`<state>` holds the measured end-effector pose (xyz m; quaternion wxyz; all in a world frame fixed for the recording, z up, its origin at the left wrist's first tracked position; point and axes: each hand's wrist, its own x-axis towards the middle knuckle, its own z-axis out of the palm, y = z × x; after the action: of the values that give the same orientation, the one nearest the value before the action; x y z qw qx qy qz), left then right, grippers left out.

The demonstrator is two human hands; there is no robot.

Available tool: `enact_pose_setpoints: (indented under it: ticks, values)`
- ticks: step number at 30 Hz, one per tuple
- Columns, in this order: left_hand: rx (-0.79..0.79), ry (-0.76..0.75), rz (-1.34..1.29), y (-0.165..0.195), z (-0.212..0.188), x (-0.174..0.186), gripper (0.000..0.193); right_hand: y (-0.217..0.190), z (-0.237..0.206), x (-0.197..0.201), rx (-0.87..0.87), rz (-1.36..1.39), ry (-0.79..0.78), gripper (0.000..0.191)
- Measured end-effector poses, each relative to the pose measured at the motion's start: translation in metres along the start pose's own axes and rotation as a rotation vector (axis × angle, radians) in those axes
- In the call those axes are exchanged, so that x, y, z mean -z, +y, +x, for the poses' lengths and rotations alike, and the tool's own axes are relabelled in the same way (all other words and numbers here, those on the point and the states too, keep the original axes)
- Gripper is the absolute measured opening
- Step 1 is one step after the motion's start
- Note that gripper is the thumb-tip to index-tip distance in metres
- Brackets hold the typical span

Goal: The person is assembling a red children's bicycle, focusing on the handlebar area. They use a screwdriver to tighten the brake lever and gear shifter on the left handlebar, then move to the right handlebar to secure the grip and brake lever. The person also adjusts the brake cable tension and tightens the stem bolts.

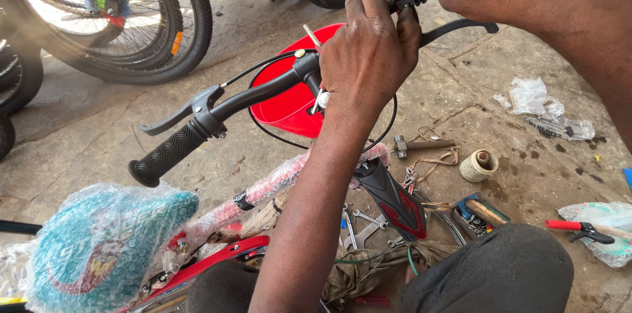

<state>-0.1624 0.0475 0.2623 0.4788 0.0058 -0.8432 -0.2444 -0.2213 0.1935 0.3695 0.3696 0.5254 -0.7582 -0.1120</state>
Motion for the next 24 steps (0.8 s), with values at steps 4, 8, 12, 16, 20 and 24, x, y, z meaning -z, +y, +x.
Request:
enact_pose_setpoints:
  ticks: [4,8,12,16,20,24]
  values:
    - [-0.014,0.025,-0.026,-0.001,-0.001,0.0,0.041,0.0,0.002,-0.002,0.061,-0.07,-0.024,0.017]
    - [0.008,0.025,-0.056,0.0,-0.001,0.001,0.041,0.0,0.011,0.004,-0.005,0.172,-0.068,0.02]
    - [0.002,0.063,-0.083,0.001,-0.002,0.005,0.045,-0.002,0.015,0.011,0.011,0.28,-0.078,0.025]
    - [0.007,0.069,-0.099,0.001,-0.003,0.006,0.045,-0.001,0.015,0.008,-0.021,0.372,-0.103,0.022]
    - [0.004,0.067,-0.089,0.001,-0.003,0.003,0.043,0.001,0.015,0.0,0.03,0.463,-0.079,0.02]
    - [-0.009,0.071,-0.09,0.0,-0.004,0.002,0.041,0.001,0.014,-0.003,0.02,0.431,-0.082,0.017]
